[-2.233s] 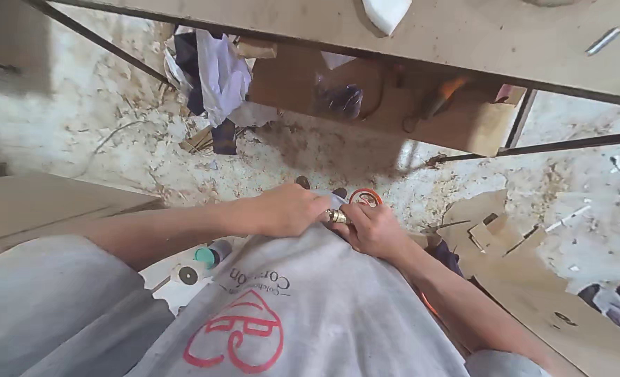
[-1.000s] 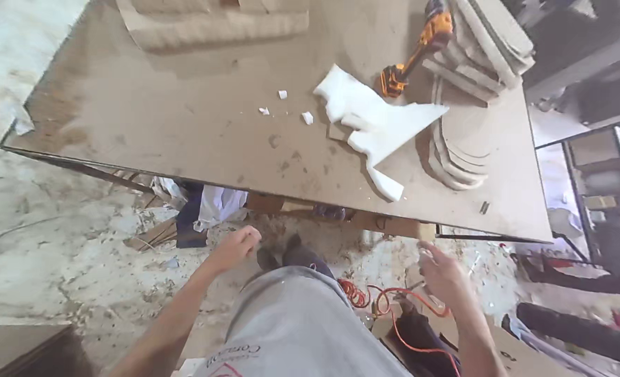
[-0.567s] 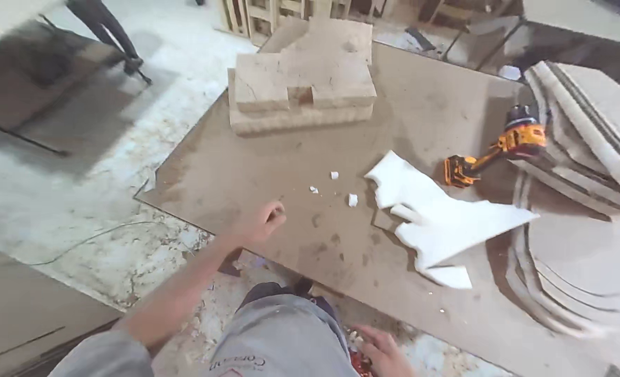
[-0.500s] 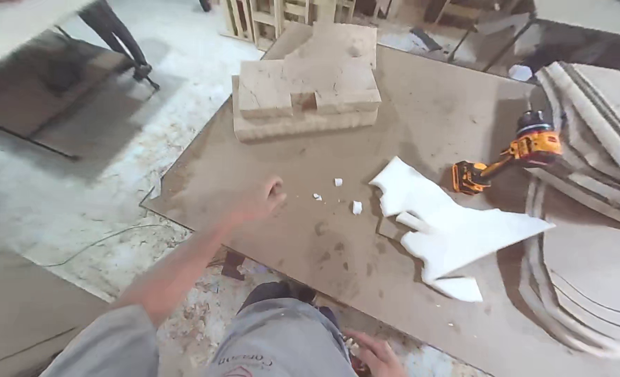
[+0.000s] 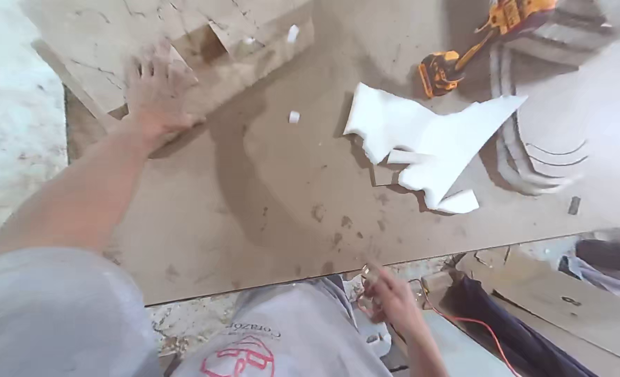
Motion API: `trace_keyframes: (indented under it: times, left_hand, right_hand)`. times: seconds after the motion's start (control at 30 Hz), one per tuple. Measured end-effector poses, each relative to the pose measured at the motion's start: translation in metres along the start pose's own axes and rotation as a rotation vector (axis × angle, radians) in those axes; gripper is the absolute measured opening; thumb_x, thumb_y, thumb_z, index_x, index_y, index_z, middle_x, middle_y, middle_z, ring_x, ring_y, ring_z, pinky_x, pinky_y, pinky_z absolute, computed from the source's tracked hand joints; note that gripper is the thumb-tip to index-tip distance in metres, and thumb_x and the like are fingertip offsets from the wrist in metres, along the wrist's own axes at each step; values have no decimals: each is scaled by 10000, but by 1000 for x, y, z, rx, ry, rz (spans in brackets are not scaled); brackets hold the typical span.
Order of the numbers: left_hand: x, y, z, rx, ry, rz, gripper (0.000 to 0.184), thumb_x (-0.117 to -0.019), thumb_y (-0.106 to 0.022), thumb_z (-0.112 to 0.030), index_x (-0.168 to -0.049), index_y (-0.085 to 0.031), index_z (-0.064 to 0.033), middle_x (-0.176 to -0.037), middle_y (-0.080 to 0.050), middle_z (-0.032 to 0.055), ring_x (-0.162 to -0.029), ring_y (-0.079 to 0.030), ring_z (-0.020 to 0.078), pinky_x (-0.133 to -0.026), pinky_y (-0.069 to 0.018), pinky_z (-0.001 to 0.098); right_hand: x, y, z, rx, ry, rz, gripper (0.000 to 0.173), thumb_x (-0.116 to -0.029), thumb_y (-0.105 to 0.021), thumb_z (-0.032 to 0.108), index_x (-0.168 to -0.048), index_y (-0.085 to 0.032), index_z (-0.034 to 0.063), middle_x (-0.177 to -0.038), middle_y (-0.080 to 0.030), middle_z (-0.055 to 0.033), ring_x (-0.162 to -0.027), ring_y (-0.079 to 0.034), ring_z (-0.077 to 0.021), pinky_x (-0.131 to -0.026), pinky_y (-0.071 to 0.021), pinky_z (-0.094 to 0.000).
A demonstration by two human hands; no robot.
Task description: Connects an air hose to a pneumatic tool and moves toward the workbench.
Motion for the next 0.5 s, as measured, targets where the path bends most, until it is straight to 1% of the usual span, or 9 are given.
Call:
trace_keyframes:
  times: [0.07,0.1,0.17,0.23,0.3,0.33,0.4,0.43,0.5]
  left_hand:
    - [9,-5,-4,-64,-62,51,995,-772,-815,-439,-1599,-298,-243,-1687,-112,262,-1500,-113,603,-1089,-184,841]
    - [8,-6,-6,-95,-88,77,943,-813,-786,-433,-1607,-302,-275,-1692,-116,251,-1489,-103,626,-1062,-190,864]
    - [3,-5,-6,-107,-82,122,852,-842,-756,-457,-1585,-375,-284,-1699,-137,213,-1484,-97,633,-1028,-196,890]
    - [-6,-6,-6,-88,-10,124,855,-818,-756,-531,-1560,-406,-291,-1709,-108,196,-1505,-64,606,-1045,-162,891]
    - [-5,-11,-12,-55,58,87,770,-854,-743,-462,-1516,-450,-203,-1696,-117,233,-1503,-90,604,-1065,-147,875]
    - [-6,-12,-14,-52,66,52,701,-880,-721,-374,-1491,-475,-135,-1678,-159,260,-1488,-142,609,-1066,-182,856]
    - [-13,-7,-18,-44,55,9,551,-886,-677,-214,-1389,-548,-29,-1603,-304,295,-1429,-288,597,-1053,-262,811]
    - [-12,1,-22,-20,44,24,496,-891,-666,-162,-1345,-571,14,-1561,-359,311,-1399,-334,594,-1048,-286,800]
    - [3,36,-36,17,65,145,410,-952,-597,-89,-1316,-562,95,-1471,-447,353,-1344,-419,585,-1036,-338,756]
  right_hand:
    - [-14,-7,16,39,29,-196,433,-1068,-423,161,-1481,-542,108,-876,-726,-99,-593,-679,-182,-488,-592,-380]
    - [-22,-18,27,67,44,-157,428,-1068,-432,168,-1476,-546,111,-904,-727,-106,-638,-693,-191,-523,-601,-386]
    - [-34,-55,50,168,72,72,421,-1068,-466,194,-1475,-564,150,-938,-734,-71,-727,-710,-171,-637,-622,-380]
    - [-48,-57,81,201,112,-5,411,-1065,-475,152,-1464,-574,133,-918,-723,-74,-707,-701,-172,-625,-623,-383]
    - [-55,-34,99,175,131,-204,419,-1070,-422,119,-1470,-549,103,-932,-716,-111,-679,-709,-202,-552,-627,-402]
    - [-55,-28,99,202,119,-196,426,-1072,-406,133,-1473,-549,120,-931,-716,-106,-669,-692,-192,-541,-599,-386]
    - [-39,-23,78,332,24,-27,427,-1075,-432,167,-1480,-565,187,-938,-728,-79,-731,-702,-177,-635,-610,-392]
    - [-25,-10,61,418,-14,-31,424,-1070,-444,176,-1469,-581,208,-934,-733,-72,-755,-706,-174,-686,-613,-406]
    - [7,41,32,542,-76,-245,404,-1060,-441,173,-1423,-619,184,-919,-725,-117,-763,-707,-228,-712,-601,-478]
Point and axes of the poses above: each hand's wrist, its own x-axis away from the middle knuckle, its own y-axis out of the back of the hand, z = x × y, the point moved 7 cm from there along -x, towards the middle knuckle
